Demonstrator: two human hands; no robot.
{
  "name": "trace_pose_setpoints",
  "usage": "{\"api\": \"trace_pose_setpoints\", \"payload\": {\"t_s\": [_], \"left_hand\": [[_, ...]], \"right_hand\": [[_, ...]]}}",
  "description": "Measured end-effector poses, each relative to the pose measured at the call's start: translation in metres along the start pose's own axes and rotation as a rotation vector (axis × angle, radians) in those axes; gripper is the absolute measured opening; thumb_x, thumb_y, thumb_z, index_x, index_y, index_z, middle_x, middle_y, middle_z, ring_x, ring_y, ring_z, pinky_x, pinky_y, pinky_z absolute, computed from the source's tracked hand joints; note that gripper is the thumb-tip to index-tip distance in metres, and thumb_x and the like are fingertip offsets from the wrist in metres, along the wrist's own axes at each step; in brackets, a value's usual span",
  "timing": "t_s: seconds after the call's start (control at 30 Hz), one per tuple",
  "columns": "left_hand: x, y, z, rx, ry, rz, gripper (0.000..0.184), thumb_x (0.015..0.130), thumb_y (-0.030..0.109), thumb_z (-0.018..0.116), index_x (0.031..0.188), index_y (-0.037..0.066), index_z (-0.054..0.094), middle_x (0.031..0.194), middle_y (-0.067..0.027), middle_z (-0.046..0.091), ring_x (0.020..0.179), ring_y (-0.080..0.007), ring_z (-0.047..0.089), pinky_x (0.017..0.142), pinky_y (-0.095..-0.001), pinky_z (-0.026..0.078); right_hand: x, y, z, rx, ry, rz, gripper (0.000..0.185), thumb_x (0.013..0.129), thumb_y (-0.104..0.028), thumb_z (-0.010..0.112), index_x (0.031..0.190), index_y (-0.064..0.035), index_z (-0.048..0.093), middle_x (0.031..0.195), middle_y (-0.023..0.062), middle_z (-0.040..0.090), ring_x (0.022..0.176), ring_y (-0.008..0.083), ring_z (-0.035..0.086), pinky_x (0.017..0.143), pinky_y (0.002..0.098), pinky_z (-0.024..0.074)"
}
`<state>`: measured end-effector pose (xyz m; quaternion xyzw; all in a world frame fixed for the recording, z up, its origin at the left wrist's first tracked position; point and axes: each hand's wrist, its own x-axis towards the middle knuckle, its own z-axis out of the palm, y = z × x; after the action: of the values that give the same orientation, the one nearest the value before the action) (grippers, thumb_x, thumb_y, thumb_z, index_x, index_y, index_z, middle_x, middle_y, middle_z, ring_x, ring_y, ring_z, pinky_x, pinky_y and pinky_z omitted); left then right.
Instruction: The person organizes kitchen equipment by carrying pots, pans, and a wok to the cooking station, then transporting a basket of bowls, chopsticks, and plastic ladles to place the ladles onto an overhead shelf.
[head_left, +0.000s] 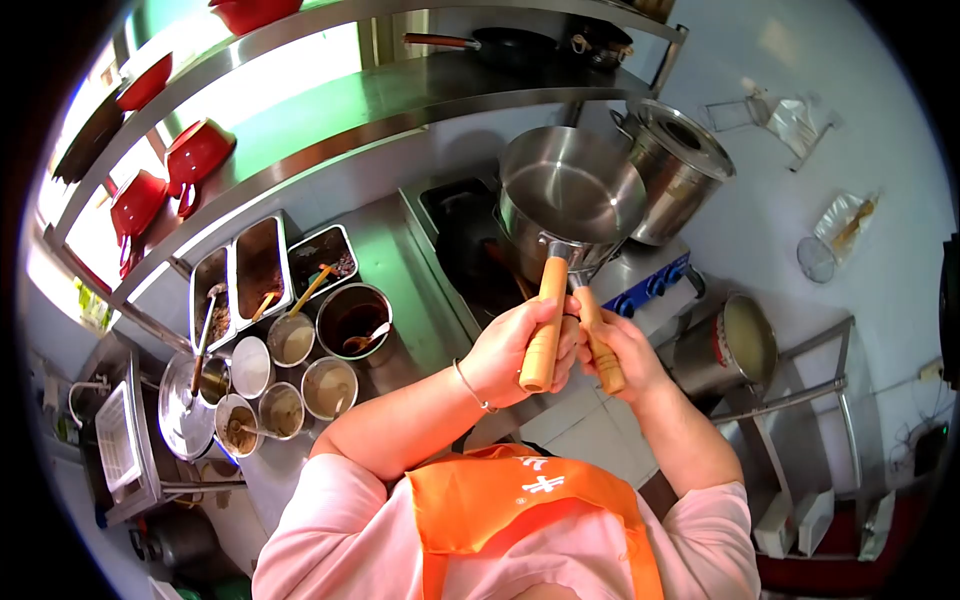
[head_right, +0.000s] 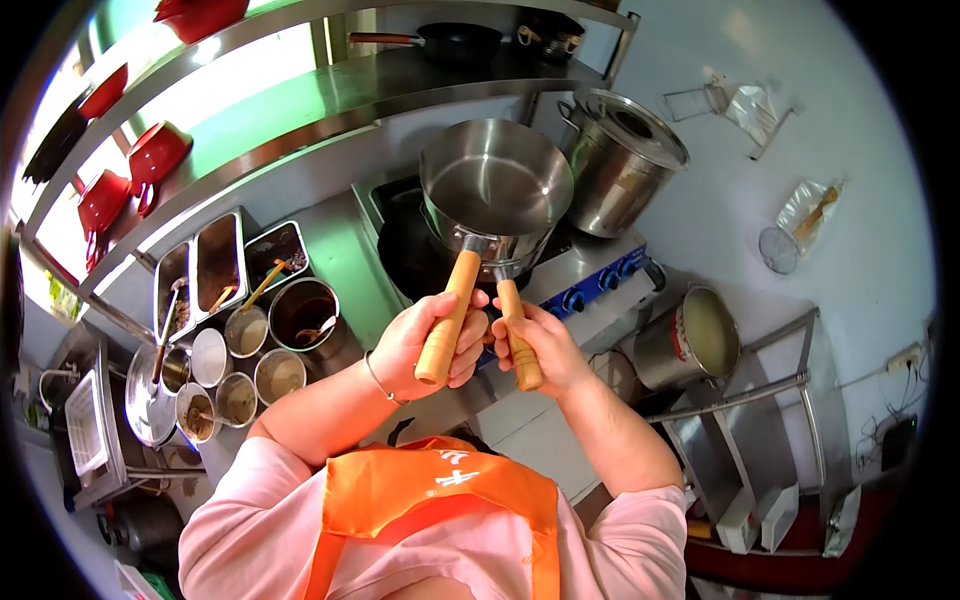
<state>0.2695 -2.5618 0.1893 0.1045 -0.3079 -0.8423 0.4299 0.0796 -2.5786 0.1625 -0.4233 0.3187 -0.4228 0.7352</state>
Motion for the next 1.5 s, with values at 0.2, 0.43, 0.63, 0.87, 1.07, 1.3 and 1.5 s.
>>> {"api": "trace_pose_setpoints", "payload": {"t_s": [0.2,0.43,0.63,0.87,1.07,1.3,1.5], "left_hand": [[0.011,-0.017,0.003,-0.027,0.087,-0.159,0.039,0.09,0.039,0.037,0.108,0.007,0.048,0.066,-0.0056,0.047,0.049,-0.0184,0.046,0.046,-0.0312,0.041],[0.033,-0.048,0.031,0.11,0.123,-0.257,0.053,0.092,0.046,0.029,0.12,0.005,0.046,0.077,-0.0095,0.054,0.064,-0.0241,0.057,0.06,-0.036,0.048],[0.06,-0.082,0.064,0.19,0.119,-0.221,0.054,0.092,0.049,0.032,0.12,0.005,0.045,0.083,-0.009,0.056,0.073,-0.0222,0.058,0.068,-0.0363,0.047],[0.025,-0.114,0.014,0.471,0.144,-0.251,0.035,0.093,0.038,0.037,0.104,0.007,0.048,0.08,-0.0048,0.057,0.071,-0.0206,0.06,0.063,-0.0321,0.05],[0.031,-0.202,-0.042,0.463,0.701,-0.212,0.035,0.09,0.036,0.047,0.106,0.004,0.047,0.089,-0.0065,0.058,0.083,-0.0219,0.061,0.073,-0.0348,0.051],[0.105,-0.232,-0.049,-0.023,0.859,0.113,0.028,0.086,0.026,0.057,0.1,0.005,0.045,0.089,-0.0086,0.054,0.084,-0.024,0.058,0.073,-0.0377,0.05],[0.111,-0.243,-0.039,0.308,1.114,0.25,0.02,0.081,0.016,0.057,0.092,0.005,0.044,0.075,-0.0046,0.048,0.059,-0.015,0.051,0.052,-0.0316,0.047]], "right_hand": [[-0.024,0.001,-0.017,0.153,0.09,0.057,0.033,0.089,-0.015,0.045,0.119,-0.0019,0.046,0.09,0.0043,0.052,0.063,0.0097,0.047,0.052,0.0239,0.0419],[-0.058,-0.015,-0.059,0.274,0.013,0.098,0.032,0.088,-0.014,0.043,0.117,-0.0015,0.047,0.087,0.0037,0.05,0.062,0.0077,0.045,0.048,0.0194,0.0383],[-0.086,-0.053,-0.099,0.171,0.049,0.127,0.034,0.088,-0.016,0.044,0.119,-0.0025,0.047,0.087,0.0028,0.05,0.062,0.0069,0.045,0.047,0.0199,0.0391],[-0.122,-0.071,-0.159,0.205,-0.008,0.081,0.037,0.09,-0.015,0.044,0.121,0.0046,0.042,0.084,0.004,0.048,0.058,0.0071,0.042,0.041,0.0188,0.0376],[-0.146,-0.075,-0.223,0.115,0.052,0.082,0.036,0.089,-0.013,0.042,0.122,0.0018,0.043,0.083,0.0043,0.049,0.055,0.0072,0.042,0.042,0.0184,0.0383],[-0.152,-0.06,-0.263,0.136,0.04,0.092,0.036,0.088,-0.013,0.044,0.121,0.0005,0.045,0.083,0.0047,0.051,0.055,0.007,0.044,0.042,0.0184,0.0382],[-0.151,-0.047,-0.282,0.167,0.026,0.123,0.035,0.089,-0.014,0.044,0.121,0.0004,0.045,0.083,0.0053,0.052,0.055,0.0079,0.044,0.043,0.0203,0.0395]]}}
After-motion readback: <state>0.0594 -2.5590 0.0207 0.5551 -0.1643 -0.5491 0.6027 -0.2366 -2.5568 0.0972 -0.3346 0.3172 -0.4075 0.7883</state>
